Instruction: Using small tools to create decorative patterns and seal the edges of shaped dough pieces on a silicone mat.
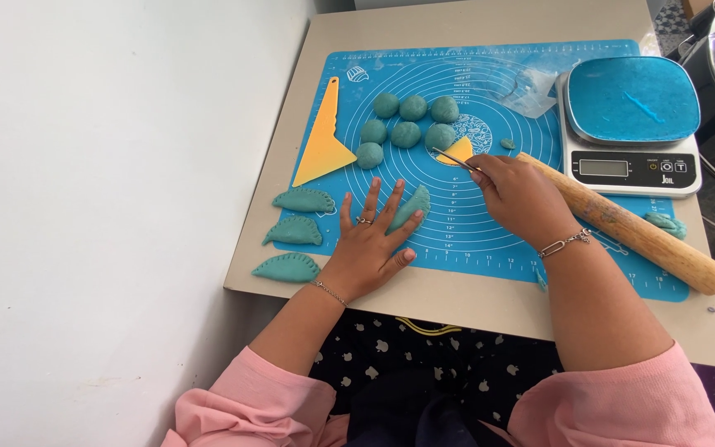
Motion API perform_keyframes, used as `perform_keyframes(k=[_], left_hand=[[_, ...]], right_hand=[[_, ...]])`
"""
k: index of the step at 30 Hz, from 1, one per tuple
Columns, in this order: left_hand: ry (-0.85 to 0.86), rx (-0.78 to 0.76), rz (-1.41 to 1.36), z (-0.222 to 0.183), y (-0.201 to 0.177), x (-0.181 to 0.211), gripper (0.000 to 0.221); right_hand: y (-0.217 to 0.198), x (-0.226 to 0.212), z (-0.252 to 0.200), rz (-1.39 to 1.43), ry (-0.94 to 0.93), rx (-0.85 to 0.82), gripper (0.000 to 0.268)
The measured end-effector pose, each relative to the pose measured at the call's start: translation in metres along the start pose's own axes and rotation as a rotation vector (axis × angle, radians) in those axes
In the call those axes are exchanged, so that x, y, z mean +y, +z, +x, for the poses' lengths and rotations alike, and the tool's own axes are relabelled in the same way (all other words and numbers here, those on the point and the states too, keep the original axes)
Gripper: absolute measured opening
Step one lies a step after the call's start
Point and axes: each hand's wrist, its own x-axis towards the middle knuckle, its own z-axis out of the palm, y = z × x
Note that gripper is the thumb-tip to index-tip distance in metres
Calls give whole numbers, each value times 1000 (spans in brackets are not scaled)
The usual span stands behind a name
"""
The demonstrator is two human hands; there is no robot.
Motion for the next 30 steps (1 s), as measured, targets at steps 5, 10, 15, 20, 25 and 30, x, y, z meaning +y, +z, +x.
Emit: perform_keyframes(k=[5, 10, 15, 20, 25, 30], left_hand=[[0, -2, -66, 0, -1, -2, 68], [-18, 2, -45, -2, -3, -2, 69], [-214, 95, -259, -12, -28, -6, 69], [-395, -37, -310, -37, -45, 7, 76], [-420, -171, -344, -37, -52, 30, 76], [-409, 122, -339, -20, -32, 34, 68]], right_hand=[[-1, -3, -1, -2, -4, 11, 30], [5, 5, -3, -40, -31, 88, 31], [-3, -3, -3, 11, -106, 283, 29], [-14, -16, -5, -123, -147, 302, 28], [18, -3, -7, -321, -172, 221, 29], [7, -13, -20, -415, -176, 44, 25]])
